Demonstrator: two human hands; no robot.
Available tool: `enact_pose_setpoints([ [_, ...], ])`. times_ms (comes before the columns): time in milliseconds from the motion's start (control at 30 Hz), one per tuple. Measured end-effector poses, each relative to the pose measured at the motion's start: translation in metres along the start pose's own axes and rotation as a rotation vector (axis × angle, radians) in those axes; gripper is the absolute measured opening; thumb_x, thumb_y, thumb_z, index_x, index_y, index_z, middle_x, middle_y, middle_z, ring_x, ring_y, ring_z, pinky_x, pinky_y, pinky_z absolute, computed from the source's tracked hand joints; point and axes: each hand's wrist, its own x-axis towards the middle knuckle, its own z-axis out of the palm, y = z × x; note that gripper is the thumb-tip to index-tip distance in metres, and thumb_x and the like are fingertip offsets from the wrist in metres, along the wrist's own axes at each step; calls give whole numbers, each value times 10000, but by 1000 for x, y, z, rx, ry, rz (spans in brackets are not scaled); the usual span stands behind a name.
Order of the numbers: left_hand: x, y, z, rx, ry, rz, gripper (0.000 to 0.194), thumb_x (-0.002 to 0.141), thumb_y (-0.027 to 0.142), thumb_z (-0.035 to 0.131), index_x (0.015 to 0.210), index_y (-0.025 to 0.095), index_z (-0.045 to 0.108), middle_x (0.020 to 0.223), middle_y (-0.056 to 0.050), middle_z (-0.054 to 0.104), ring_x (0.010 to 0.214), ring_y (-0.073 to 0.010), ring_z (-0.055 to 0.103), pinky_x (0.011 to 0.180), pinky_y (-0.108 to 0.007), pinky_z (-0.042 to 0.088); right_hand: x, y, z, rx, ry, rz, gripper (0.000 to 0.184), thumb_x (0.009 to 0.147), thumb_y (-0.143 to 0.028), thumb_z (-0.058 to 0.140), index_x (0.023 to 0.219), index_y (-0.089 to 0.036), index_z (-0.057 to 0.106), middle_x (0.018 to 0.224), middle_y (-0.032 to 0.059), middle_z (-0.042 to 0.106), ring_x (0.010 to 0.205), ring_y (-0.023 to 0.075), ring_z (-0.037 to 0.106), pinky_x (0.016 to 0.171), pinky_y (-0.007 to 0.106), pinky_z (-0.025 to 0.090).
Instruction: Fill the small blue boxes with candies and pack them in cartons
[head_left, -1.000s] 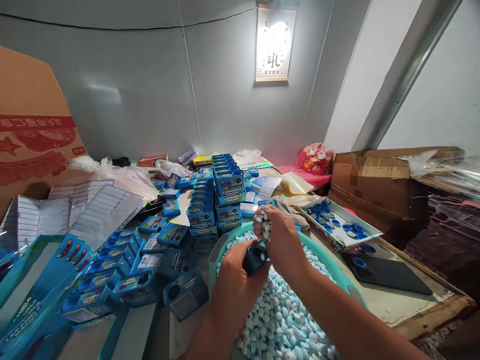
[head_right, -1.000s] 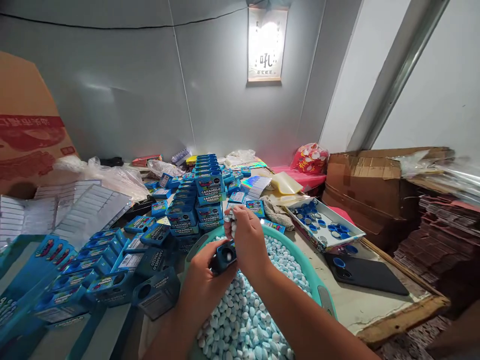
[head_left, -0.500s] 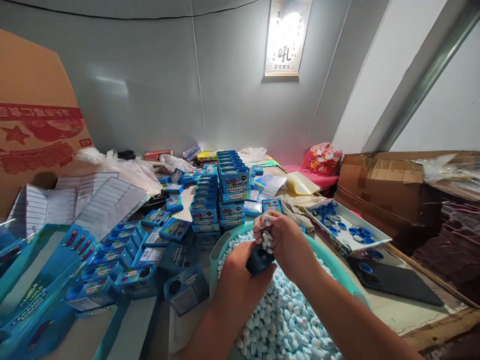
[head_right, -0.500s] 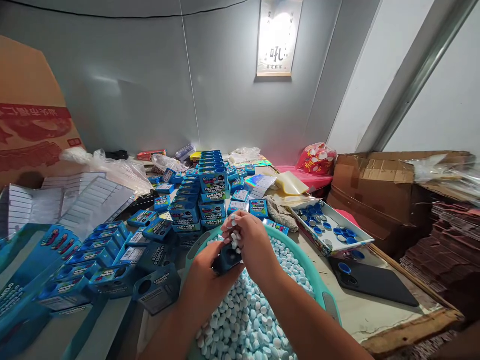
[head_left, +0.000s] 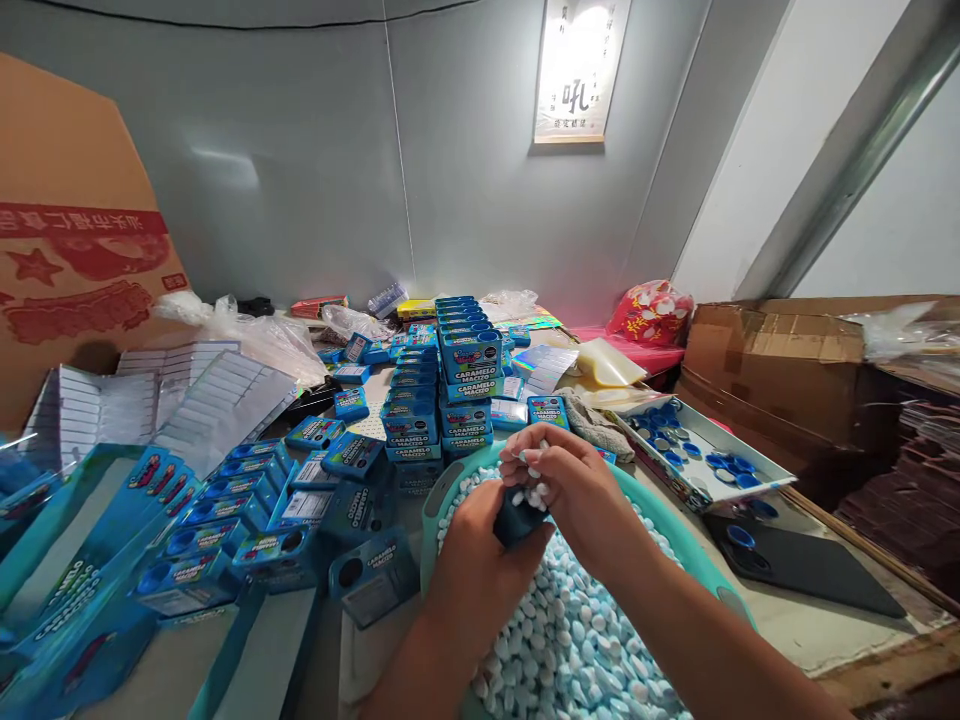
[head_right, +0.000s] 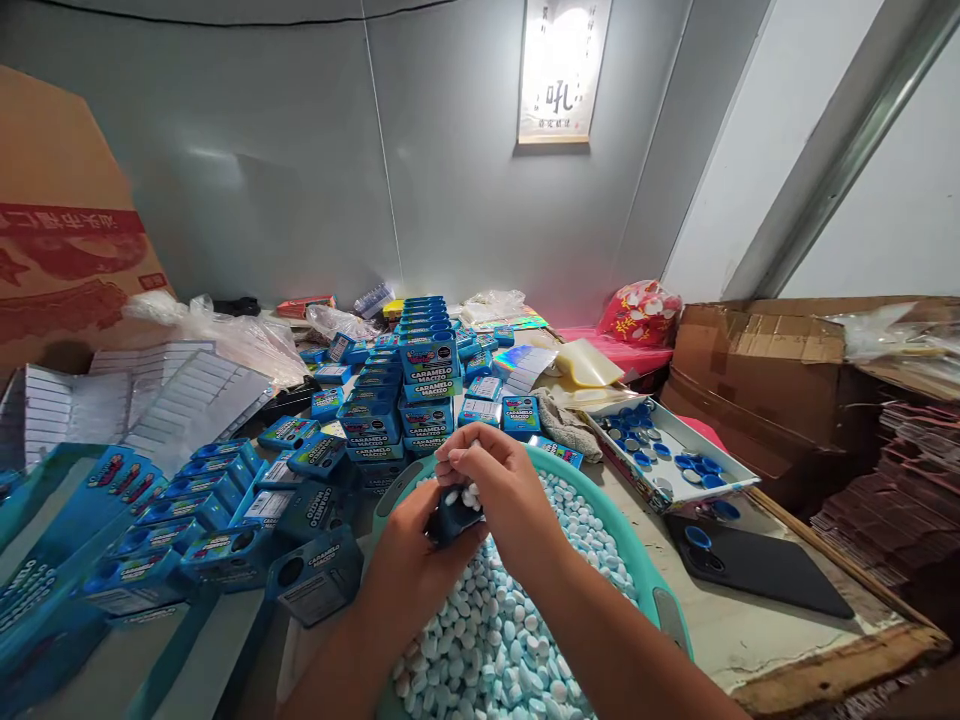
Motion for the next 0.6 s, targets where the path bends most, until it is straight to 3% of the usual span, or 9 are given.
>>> enact_pose_setpoints([
  [300, 0, 0, 1, -2, -9, -27, 280, 873, 246, 709, 1151, 229, 675, 1115, -57, 702, 1026, -251, 636, 890, -370, 489, 1, 1, 0, 19, 40, 28, 112, 668, -289, 744, 733, -210, 698, 787, 12, 662, 766, 175, 580, 743, 308, 449],
  [500, -2, 2, 2, -21, -33, -29, 304, 904, 236, 666, 1207, 238, 644, 1174, -52, 680, 1102, -245, 617, 965, -377, 476, 3, 2, 0, 58, -47, -35, 314, 771, -441, 749, 606, -199, 635, 722, 23, 633, 724, 172, 568, 717, 307, 455],
  [600, -3, 2, 3, -17, -32, -42, 343, 927, 241, 636, 1269, 254, 613, 1240, -55, 662, 1159, -255, 604, 989, -385, 471, 1, 2, -2, 43, -114, -41, 376, 834, -542, 730, 695, -195, 689, 784, 45, 681, 792, 198, 623, 796, 339, 495],
])
